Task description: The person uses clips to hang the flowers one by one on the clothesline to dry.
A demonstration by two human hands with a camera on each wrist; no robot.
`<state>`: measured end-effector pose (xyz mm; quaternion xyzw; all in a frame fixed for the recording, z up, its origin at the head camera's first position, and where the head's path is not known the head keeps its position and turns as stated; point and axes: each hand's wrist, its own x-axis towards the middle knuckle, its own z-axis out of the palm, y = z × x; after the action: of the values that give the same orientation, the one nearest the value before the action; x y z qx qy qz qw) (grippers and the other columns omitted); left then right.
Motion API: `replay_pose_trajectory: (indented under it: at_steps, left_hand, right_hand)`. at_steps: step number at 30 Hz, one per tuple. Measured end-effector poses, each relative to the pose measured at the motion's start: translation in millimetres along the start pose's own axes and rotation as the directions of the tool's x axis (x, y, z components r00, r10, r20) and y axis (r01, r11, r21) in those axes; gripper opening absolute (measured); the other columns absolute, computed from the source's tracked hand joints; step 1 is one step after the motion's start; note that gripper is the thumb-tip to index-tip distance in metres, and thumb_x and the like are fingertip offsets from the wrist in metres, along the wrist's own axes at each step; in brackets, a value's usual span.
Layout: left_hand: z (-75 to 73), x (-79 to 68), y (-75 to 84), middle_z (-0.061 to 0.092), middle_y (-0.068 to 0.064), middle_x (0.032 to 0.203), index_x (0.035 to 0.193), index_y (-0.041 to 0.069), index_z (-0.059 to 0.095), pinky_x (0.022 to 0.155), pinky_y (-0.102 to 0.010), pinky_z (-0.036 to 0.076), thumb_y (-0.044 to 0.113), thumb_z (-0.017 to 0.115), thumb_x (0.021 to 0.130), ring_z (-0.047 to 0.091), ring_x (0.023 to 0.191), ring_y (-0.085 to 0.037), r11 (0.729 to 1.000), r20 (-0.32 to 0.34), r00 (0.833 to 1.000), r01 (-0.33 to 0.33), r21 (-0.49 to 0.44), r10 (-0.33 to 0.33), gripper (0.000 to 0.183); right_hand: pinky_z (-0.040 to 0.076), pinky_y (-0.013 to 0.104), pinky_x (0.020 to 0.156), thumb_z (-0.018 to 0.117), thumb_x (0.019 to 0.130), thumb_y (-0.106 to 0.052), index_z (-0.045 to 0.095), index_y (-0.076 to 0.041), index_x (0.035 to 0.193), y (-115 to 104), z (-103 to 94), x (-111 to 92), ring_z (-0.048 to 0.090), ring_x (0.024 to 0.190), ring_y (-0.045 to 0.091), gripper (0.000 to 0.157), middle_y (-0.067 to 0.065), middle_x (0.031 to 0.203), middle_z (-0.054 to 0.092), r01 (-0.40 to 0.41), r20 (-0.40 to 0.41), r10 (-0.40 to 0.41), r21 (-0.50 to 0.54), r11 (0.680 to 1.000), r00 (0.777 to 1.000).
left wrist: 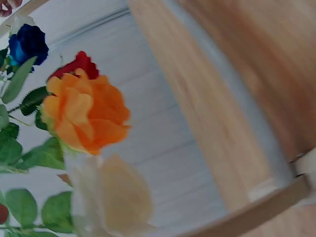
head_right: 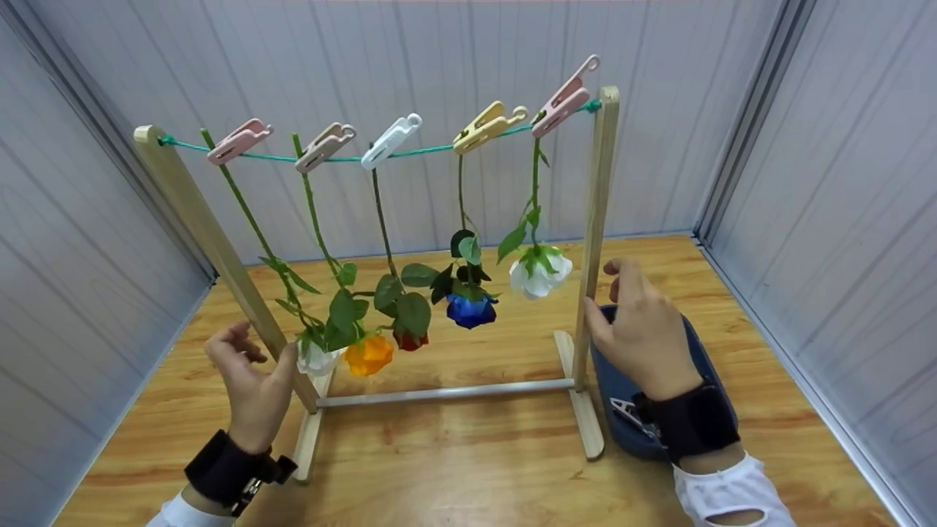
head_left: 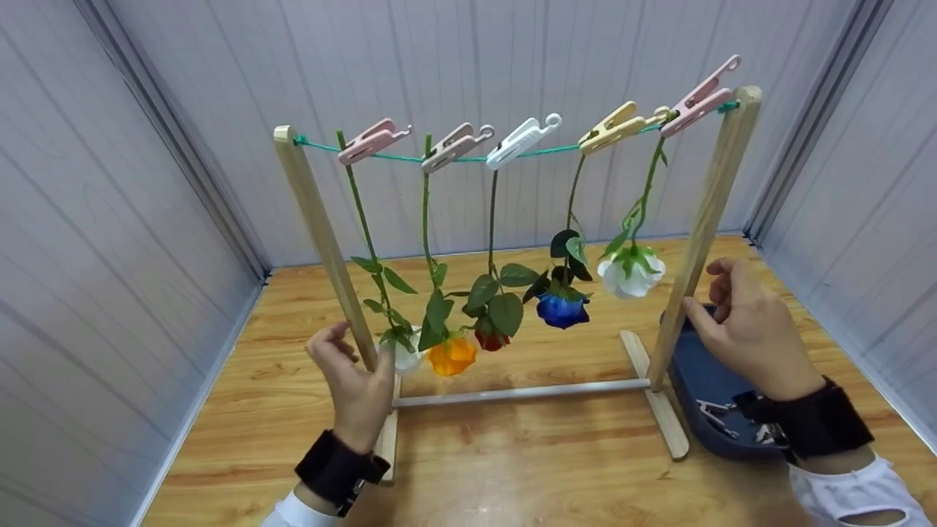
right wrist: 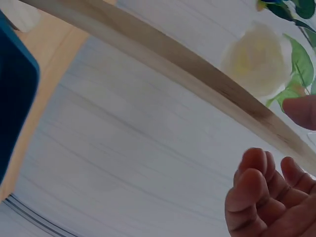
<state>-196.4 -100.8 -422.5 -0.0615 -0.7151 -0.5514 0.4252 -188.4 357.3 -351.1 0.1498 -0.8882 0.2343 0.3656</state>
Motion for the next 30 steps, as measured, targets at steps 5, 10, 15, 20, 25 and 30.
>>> replay_pose_trajectory:
  at_steps: [5,10,15,20,25,30]
  left_hand:
    - [-21.9,-0.4,-17.8,0.042,-0.023,0.127,0.139,-0.011,0.043,0.087,-0.032,0.035,-0.019,0.071,0.080,0.038,0.102,-0.024,0.981,0.093,0.988,0.110,0.160,-0.126,0.066]
    - [-39.3,-1.9,-27.1,0.043,-0.026,0.139,0.158,-0.006,0.036,0.083,-0.035,0.053,-0.014,0.061,0.092,0.050,0.113,-0.036,0.933,0.384,0.866,0.216,0.289,-0.319,0.071]
    - [-42.4,-5.8,-28.8,0.052,-0.027,0.133,0.154,-0.006,0.042,0.067,-0.031,0.063,-0.013,0.053,0.096,0.063,0.109,-0.039,0.928,0.480,0.800,0.256,0.270,-0.360,0.059]
    - [-40.5,-4.5,-28.2,0.056,-0.027,0.120,0.144,-0.008,0.046,0.060,-0.030,0.061,-0.011,0.049,0.097,0.065,0.084,-0.029,0.920,0.504,0.776,0.263,0.289,-0.380,0.048]
    - [-38.3,-2.8,-30.1,0.057,-0.025,0.114,0.134,-0.007,0.050,0.059,-0.030,0.058,-0.010,0.049,0.098,0.063,0.080,-0.026,0.917,0.503,0.780,0.225,0.328,-0.372,0.035]
    - [-36.9,-2.6,-32.9,0.057,-0.025,0.116,0.136,-0.008,0.049,0.061,-0.030,0.058,-0.008,0.048,0.099,0.062,0.080,-0.026,0.912,0.506,0.773,0.228,0.341,-0.383,0.037]
  right_hand:
    - [0.045,0.029,0.059,0.083,0.093,-0.006,0.052,0.008,0.137,6.4,10.4,-4.7,0.060,0.069,0.018,0.055,0.015,0.090,0.067,-0.025,0.133,0.026,-0.011,1.000,0.991]
    - [0.053,0.035,0.061,0.082,0.094,-0.003,0.052,0.004,0.136,10.9,16.7,-7.8,0.067,0.074,0.024,0.052,0.015,0.090,0.070,0.002,0.187,-0.005,0.014,1.000,0.982]
    - [0.061,0.051,0.069,0.077,0.094,0.005,0.055,0.006,0.130,11.0,19.4,-11.1,0.075,0.084,0.036,0.043,0.023,0.099,0.074,0.024,0.193,-0.031,0.039,0.999,0.981]
    - [0.060,0.050,0.068,0.075,0.095,0.007,0.056,0.010,0.127,9.2,20.3,-12.9,0.074,0.084,0.037,0.037,0.023,0.097,0.072,0.015,0.182,-0.025,0.052,0.999,0.983]
    - [0.056,0.040,0.063,0.075,0.098,0.004,0.056,0.010,0.122,9.4,21.3,-13.6,0.071,0.080,0.032,0.031,0.019,0.092,0.071,0.008,0.184,-0.019,0.064,0.998,0.983]
    - [0.056,0.041,0.064,0.072,0.099,0.005,0.056,0.010,0.121,9.6,22.7,-13.9,0.071,0.079,0.033,0.028,0.021,0.092,0.070,-0.015,0.197,0.001,0.068,0.998,0.980]
